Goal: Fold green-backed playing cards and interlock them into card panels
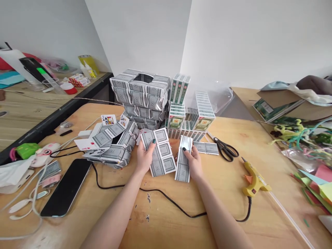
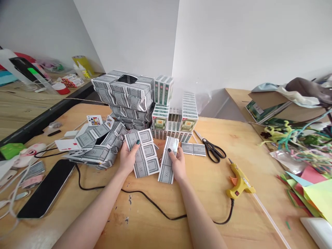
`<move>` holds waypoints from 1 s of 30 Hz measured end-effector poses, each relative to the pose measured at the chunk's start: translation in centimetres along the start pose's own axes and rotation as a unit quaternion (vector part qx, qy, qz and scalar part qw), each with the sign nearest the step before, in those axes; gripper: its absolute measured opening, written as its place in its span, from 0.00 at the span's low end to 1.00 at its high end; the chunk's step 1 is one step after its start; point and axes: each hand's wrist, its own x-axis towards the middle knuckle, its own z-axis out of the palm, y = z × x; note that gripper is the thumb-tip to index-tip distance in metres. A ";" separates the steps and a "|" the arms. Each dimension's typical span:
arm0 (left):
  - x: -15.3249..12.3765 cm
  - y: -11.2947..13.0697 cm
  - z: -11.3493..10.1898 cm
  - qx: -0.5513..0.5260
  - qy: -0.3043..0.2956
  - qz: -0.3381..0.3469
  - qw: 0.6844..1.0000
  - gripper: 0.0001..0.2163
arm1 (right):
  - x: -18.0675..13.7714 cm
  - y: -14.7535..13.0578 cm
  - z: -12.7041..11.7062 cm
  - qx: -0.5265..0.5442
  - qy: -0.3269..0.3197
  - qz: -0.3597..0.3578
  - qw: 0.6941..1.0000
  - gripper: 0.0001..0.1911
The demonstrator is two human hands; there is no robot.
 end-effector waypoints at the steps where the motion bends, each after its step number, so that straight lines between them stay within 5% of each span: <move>1: 0.0 -0.1 0.0 0.001 0.005 0.003 1.000 0.21 | 0.0 0.0 0.0 0.001 0.001 -0.001 1.000 0.18; 10: 0.2 -0.8 -0.2 0.015 0.043 0.022 0.999 0.20 | -0.1 -0.1 0.2 0.011 0.004 -0.007 1.000 0.17; 30: -0.9 0.0 1.0 0.023 -0.036 -0.005 0.999 0.17 | 0.6 1.0 -0.5 -0.060 0.029 -0.082 0.994 0.19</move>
